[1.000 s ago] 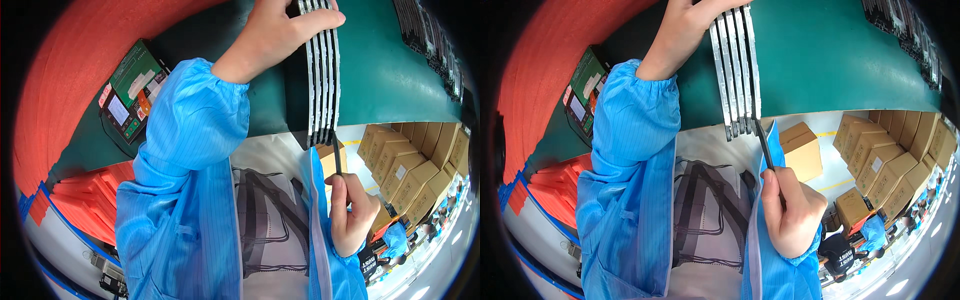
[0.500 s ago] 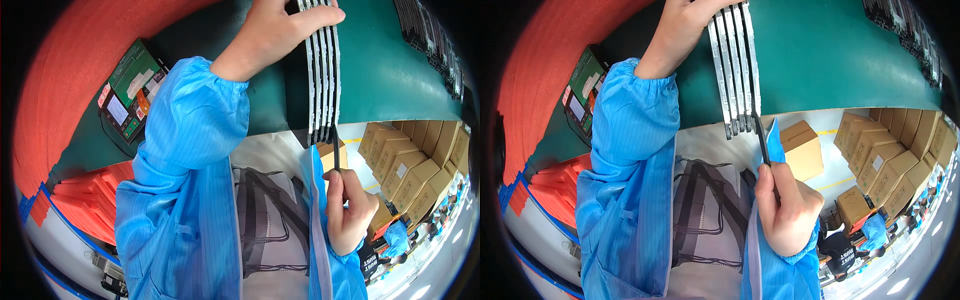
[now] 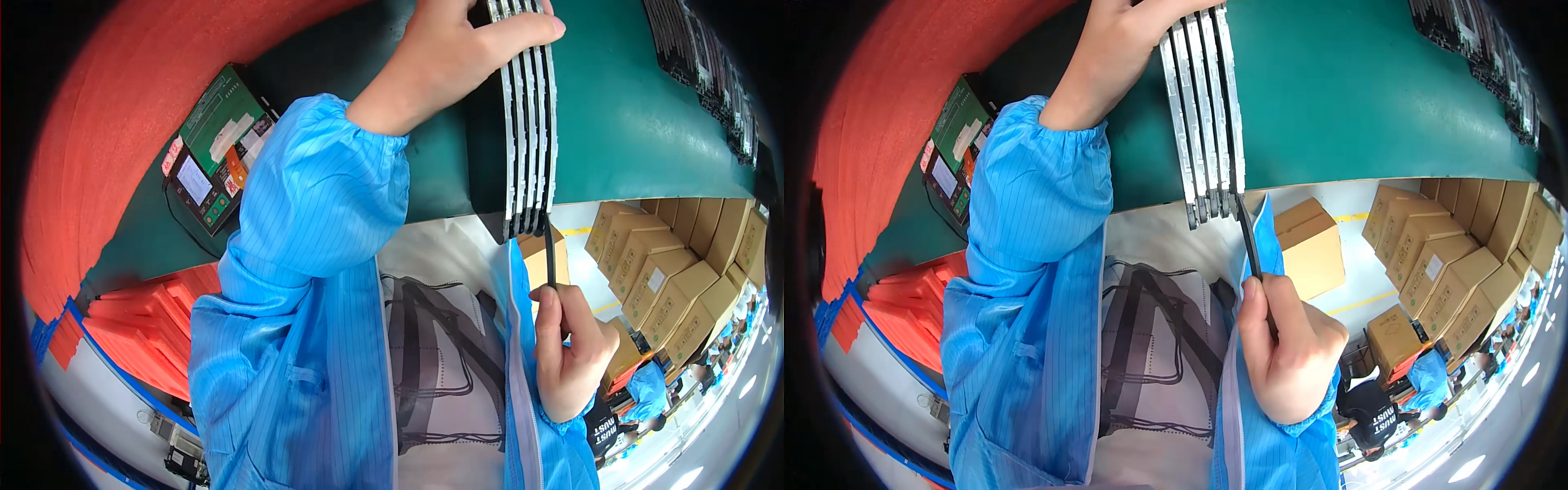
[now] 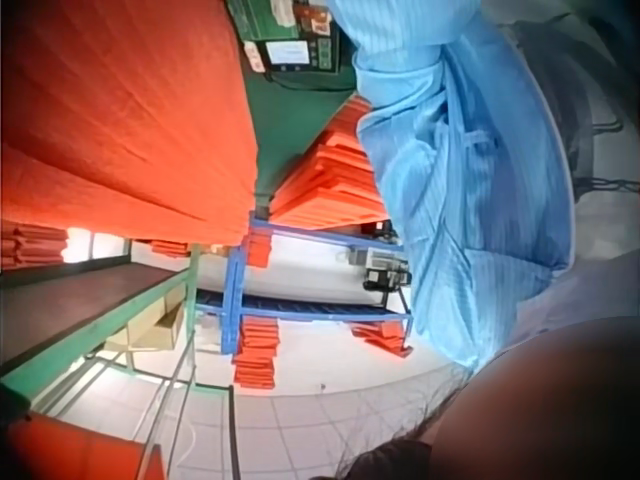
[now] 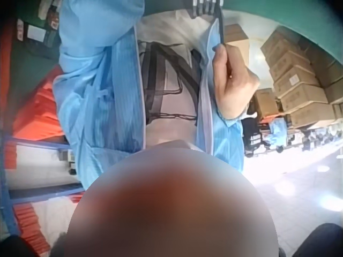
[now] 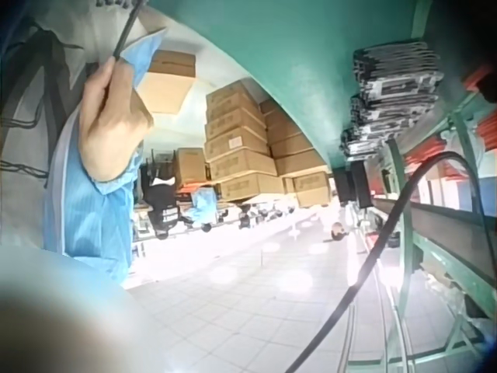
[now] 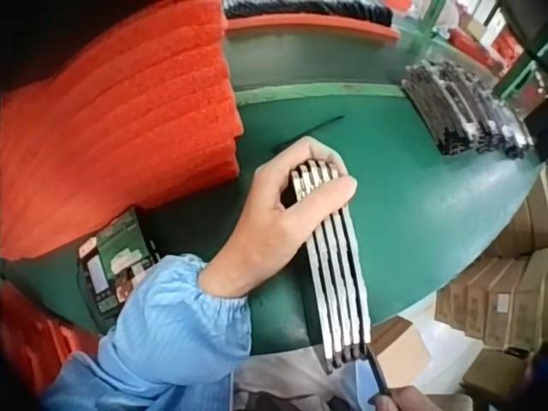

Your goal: Testing smartphone screen assemblies for functionality using a testing jig and sorting them into containers.

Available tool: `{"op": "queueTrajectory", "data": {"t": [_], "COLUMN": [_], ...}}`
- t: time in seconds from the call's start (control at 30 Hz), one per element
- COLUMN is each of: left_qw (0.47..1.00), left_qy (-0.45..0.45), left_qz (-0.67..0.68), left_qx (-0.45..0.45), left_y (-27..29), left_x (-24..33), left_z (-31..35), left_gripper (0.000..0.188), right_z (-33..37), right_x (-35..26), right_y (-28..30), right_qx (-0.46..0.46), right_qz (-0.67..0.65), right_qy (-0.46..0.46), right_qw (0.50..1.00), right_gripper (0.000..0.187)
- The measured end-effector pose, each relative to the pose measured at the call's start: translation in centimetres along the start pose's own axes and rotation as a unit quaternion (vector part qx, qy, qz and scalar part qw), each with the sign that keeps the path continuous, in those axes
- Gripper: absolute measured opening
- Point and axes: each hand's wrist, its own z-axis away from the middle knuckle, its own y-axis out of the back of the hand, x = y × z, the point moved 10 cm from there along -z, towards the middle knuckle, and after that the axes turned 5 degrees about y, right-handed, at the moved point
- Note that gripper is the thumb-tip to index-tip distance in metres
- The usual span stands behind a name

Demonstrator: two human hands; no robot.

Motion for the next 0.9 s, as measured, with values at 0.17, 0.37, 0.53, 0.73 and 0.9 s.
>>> {"op": "queueTrajectory", "data": {"t": [0.17, 0.37, 0.53, 0.73, 0.9], "left_qw": [1.000, 1.000, 1.000, 0.999, 0.999], "left_qy": [-0.011, -0.013, -0.004, -0.030, -0.029], "left_qz": [0.000, -0.004, -0.007, -0.017, -0.021], "left_qx": [0.000, 0.003, -0.006, -0.003, -0.004], "left_y": [0.0, 0.3, -0.1, 0.1, -0.1], "left_x": [0.4, 0.3, 0.0, 0.4, 0.4], "left_z": [-0.1, 0.0, -0.1, 0.0, -0.1], "left_gripper": [0.017, 0.017, 0.017, 0.016, 0.017], "right_z": [-0.5, -0.3, 0.0, -0.6, -1.7], "right_x": [-0.5, -0.8, 1.4, 4.9, 6.3], "right_y": [0.4, 0.6, 0.7, -0.6, -1.9], "right_qx": [0.009, -0.007, 0.078, 0.125, 0.218], "right_qz": [0.006, 0.019, -0.158, -0.648, -0.733], "right_qy": [-0.001, 0.018, -0.004, 0.012, 0.059], "right_qw": [1.000, 1.000, 0.984, 0.751, 0.642], "right_gripper": [0.019, 0.010, 0.007, 0.014, 0.019]}}
